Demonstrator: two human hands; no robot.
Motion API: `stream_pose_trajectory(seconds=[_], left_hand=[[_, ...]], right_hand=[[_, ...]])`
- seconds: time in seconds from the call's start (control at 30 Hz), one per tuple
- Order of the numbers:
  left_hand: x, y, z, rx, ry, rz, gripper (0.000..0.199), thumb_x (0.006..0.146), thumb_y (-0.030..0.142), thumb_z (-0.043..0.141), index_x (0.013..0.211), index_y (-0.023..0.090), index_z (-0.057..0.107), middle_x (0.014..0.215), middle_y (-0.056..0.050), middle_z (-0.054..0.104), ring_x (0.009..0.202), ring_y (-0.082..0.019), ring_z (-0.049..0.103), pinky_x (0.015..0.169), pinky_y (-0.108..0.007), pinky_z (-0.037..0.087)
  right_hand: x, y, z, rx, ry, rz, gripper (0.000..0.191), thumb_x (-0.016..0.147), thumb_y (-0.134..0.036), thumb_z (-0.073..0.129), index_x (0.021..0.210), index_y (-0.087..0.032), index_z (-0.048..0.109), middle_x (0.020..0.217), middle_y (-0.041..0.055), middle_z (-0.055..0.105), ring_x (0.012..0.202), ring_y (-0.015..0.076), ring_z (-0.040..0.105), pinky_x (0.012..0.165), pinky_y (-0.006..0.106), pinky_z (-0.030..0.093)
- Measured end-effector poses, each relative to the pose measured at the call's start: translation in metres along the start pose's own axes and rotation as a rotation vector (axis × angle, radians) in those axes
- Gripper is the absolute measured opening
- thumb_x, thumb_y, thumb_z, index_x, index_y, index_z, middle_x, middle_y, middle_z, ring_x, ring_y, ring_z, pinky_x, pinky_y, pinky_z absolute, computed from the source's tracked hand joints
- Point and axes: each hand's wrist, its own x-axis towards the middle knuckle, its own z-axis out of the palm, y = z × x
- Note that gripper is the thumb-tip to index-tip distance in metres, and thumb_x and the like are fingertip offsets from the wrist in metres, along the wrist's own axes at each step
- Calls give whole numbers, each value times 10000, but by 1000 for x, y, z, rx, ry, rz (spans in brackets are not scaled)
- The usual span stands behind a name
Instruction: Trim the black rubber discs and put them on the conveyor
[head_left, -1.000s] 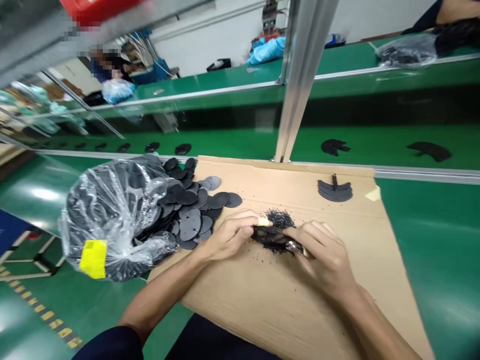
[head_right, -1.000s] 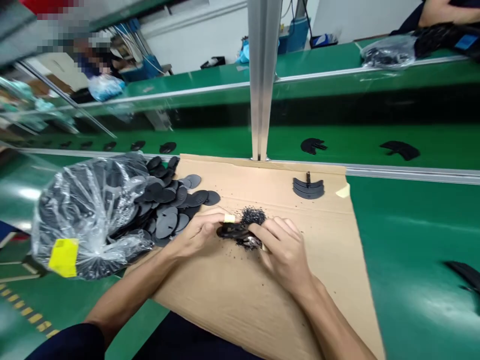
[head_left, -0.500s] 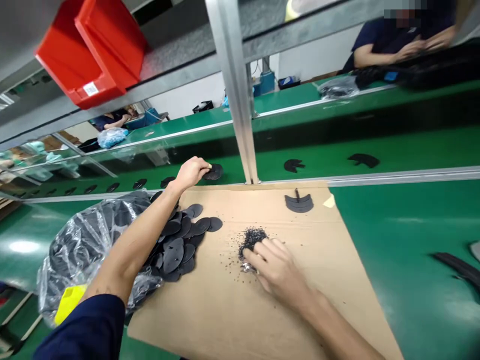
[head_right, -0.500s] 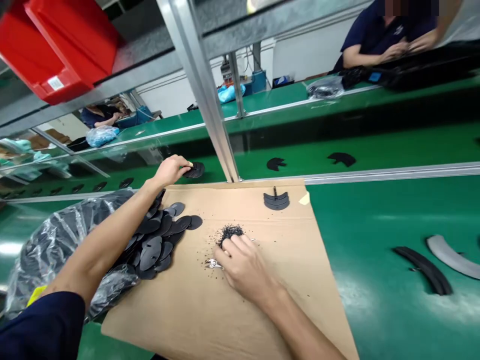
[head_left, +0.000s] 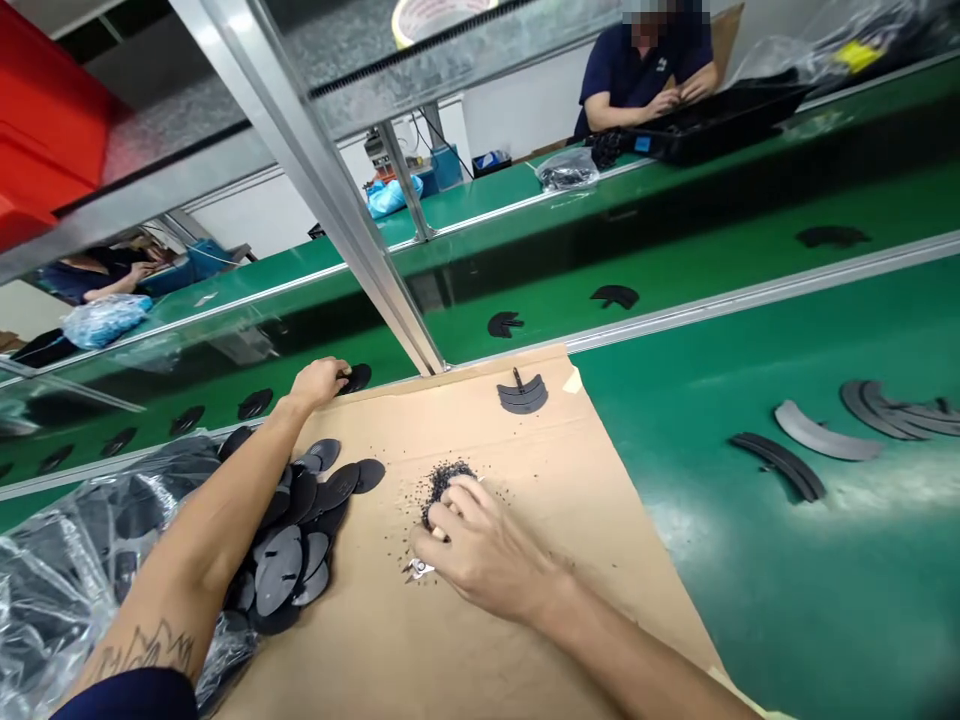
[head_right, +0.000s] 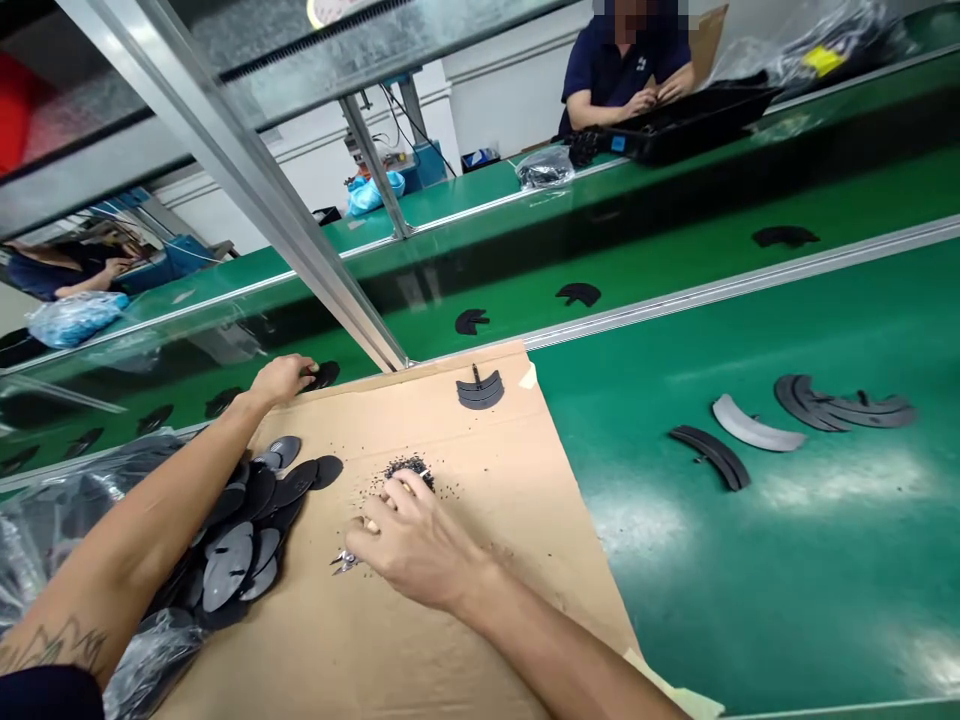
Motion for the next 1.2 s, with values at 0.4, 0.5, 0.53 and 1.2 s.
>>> stream_pose_trajectory(seconds=[0.4, 0.5, 0.53, 1.2], left_hand=[[-1, -23, -12, -18, 18, -53, 279, 898, 245, 608, 1149, 176, 710, 1241, -109, 726, 1143, -283, 694, 981, -322, 534], [5, -18, -1, -75, 3, -71, 221, 903, 212, 623, 1104, 174, 706, 1114, -79, 767, 1054, -233, 719, 936, -285, 543], [7, -15, 2, -95, 0, -78, 183, 923, 226, 625, 1077, 169, 704, 1070, -72, 769, 1020, -217, 723, 923, -288, 549], [-41, 165, -23, -135, 265, 882, 339, 1049, 287, 404, 967, 164, 708, 971, -117, 715, 943, -222, 637, 856, -346, 512]], right_hand=[[-2, -2, 2, 42, 62, 63, 192, 944, -40, 490, 874, -165, 618, 831, 50, 573, 757, 191, 448, 726, 341, 375], [-2, -3, 2, 38, 53, 47, 193, 954, -58, 500, 836, -177, 598, 830, 47, 568, 763, 190, 442, 730, 340, 362], [-2, -3, 2, 35, 49, 43, 190, 950, -56, 503, 836, -178, 595, 831, 45, 567, 765, 189, 439, 732, 339, 358], [-1, -3, -1, 53, -68, 90, 131, 910, -64, 544, 906, -183, 596, 870, 50, 578, 815, 204, 442, 727, 337, 360]])
